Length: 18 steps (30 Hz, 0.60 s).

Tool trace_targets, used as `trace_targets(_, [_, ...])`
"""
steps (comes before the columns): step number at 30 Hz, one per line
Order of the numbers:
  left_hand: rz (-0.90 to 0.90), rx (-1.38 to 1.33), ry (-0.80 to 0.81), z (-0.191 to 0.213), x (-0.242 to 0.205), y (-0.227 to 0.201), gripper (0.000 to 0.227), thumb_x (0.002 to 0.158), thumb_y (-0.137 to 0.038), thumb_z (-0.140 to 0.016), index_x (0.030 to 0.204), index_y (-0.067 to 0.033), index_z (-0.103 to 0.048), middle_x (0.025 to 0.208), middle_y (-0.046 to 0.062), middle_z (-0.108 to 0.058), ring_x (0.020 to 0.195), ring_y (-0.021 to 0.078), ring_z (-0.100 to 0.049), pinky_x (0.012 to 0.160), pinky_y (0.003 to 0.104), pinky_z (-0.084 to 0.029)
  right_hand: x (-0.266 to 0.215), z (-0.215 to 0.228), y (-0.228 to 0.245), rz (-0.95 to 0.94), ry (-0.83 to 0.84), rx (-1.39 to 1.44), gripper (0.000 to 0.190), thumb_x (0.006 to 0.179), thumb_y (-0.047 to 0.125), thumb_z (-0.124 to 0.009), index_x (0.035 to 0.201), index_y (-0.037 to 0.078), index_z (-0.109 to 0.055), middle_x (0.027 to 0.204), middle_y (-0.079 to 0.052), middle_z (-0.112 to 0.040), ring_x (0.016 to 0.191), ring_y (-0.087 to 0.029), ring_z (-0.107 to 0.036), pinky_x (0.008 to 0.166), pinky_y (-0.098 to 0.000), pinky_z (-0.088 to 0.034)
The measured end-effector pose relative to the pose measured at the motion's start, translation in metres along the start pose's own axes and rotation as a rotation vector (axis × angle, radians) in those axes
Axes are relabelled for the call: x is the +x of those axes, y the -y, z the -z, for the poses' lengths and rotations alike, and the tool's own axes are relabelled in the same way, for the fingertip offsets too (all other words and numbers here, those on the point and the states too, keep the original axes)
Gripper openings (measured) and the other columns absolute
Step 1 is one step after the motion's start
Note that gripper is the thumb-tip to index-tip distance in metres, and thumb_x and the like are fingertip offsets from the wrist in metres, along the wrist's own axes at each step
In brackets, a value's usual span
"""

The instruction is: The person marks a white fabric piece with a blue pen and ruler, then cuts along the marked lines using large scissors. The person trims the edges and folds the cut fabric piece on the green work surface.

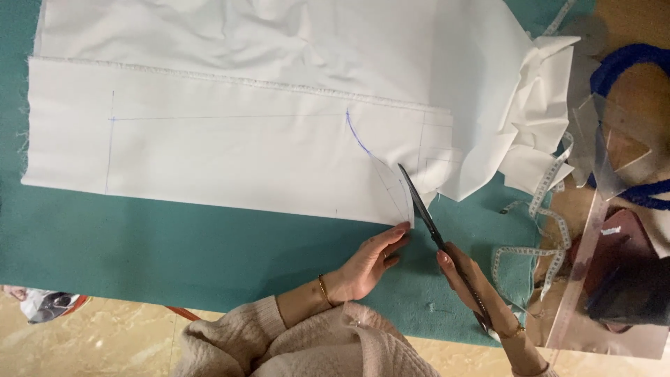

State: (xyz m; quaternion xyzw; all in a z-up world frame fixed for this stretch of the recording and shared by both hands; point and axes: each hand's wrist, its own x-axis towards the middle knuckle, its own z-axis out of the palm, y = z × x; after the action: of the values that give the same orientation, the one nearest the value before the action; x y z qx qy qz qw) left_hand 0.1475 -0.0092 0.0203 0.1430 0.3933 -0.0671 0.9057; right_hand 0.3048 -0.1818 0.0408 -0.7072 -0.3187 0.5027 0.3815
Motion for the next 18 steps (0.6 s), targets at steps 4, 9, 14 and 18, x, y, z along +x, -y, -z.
trace_targets(4, [-0.003,-0.01,-0.003,0.004,0.003,0.002,0.057,0.085,-0.042,-0.068,0.138,-0.0241,-0.065,0.148,-0.009,-0.06,0.141,0.0111,-0.051,0.104,0.031,-0.035,-0.001,0.014,0.004,0.198,0.036,-0.413,0.026,0.105,0.031,-0.047,0.088,0.012,-0.053,0.053,0.005,-0.037,0.057,-0.002,-0.043,0.085,-0.0314,-0.027])
trace_targets(9, [-0.016,0.001,0.025,0.007,0.004,0.004,0.055,0.089,-0.042,-0.066,0.14,-0.0238,-0.063,0.15,-0.01,-0.059,0.14,0.0102,-0.051,0.098,0.03,-0.036,0.009,0.042,-0.015,0.053,0.18,-0.123,0.03,0.114,0.024,-0.032,0.087,0.016,-0.025,0.076,0.007,-0.021,0.077,-0.007,-0.008,0.089,-0.0285,-0.006])
trace_targets(14, [0.018,-0.025,-0.023,0.004,0.006,0.003,0.052,0.088,-0.038,-0.068,0.137,-0.0222,-0.066,0.141,-0.01,-0.064,0.134,0.0093,-0.055,0.099,0.03,-0.036,0.041,0.048,0.0,-0.009,0.19,-0.081,0.03,0.111,0.021,-0.043,0.083,0.012,-0.037,0.075,0.004,-0.03,0.071,-0.01,-0.02,0.072,-0.0351,-0.022])
trace_targets(18, [-0.134,-0.112,0.086,0.016,0.018,0.025,0.063,0.091,-0.039,-0.078,0.144,-0.0107,-0.059,0.144,0.008,-0.055,0.143,0.0225,-0.045,0.109,0.044,-0.024,0.045,0.059,-0.033,-0.493,0.133,-0.39,0.103,0.091,0.082,-0.037,0.152,0.0,-0.045,0.143,-0.032,-0.057,0.128,-0.044,-0.06,0.103,-0.053,-0.05])
